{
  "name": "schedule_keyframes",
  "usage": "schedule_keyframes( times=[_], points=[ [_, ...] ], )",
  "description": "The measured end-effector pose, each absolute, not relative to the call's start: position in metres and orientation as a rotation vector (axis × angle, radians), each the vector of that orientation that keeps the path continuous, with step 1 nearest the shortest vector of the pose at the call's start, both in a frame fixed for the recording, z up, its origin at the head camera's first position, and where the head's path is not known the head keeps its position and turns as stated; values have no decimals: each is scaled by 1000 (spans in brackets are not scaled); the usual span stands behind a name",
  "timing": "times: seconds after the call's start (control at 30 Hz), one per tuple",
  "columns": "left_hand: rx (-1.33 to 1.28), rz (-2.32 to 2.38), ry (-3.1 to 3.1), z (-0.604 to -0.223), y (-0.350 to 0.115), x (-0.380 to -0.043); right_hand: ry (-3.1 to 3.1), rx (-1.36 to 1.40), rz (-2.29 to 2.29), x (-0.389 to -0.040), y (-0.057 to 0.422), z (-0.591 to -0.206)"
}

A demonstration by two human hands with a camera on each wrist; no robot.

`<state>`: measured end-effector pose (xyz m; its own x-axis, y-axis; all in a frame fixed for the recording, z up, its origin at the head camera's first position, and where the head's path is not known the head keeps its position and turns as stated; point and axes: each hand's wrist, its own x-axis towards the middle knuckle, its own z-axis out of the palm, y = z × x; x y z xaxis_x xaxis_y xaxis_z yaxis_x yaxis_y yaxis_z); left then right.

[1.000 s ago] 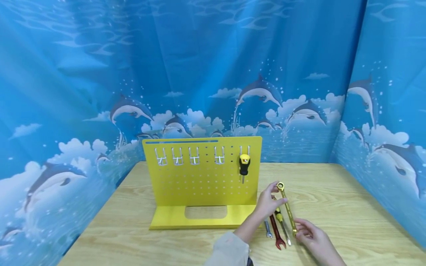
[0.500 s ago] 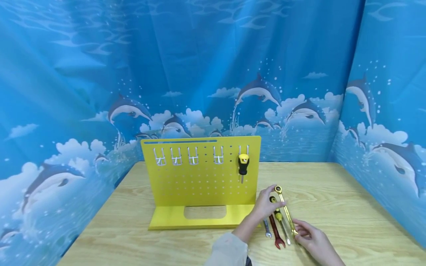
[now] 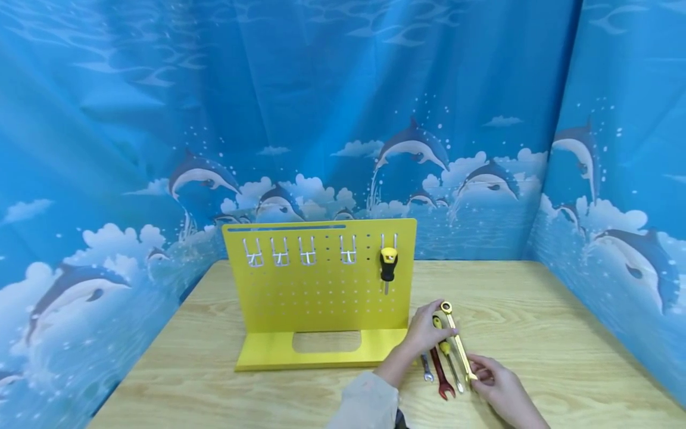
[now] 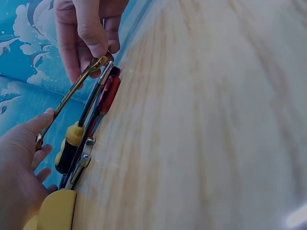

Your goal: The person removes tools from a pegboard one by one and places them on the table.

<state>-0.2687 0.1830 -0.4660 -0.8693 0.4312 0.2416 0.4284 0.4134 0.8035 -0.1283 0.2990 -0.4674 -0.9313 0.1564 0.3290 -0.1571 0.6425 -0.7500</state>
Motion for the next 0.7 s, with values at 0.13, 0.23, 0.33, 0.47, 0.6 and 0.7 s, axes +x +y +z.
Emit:
schedule_keyframes(
  times=[0.13, 0.23, 0.33, 0.47, 0.6, 0.7],
  points=[
    [802, 1451, 2676, -469, 184, -271, -2485, 27, 1197, -129, 298, -468],
    [801, 1413, 2703, -469, 183, -271, -2464, 49, 1174, -129, 297, -469],
    [791, 1372, 2723, -469, 183, -271, -2453, 66, 1143, -129, 298, -471],
    [771, 1347, 2724, -469, 182, -271, -2456, 73, 1125, -131, 298, -473],
    [757, 1337, 2725, -471, 182, -271, -2462, 82, 1123, -131, 299, -474],
    [772, 1318, 2742, -472, 182, -271, -2458, 97, 1107, -131, 301, -475]
  ],
)
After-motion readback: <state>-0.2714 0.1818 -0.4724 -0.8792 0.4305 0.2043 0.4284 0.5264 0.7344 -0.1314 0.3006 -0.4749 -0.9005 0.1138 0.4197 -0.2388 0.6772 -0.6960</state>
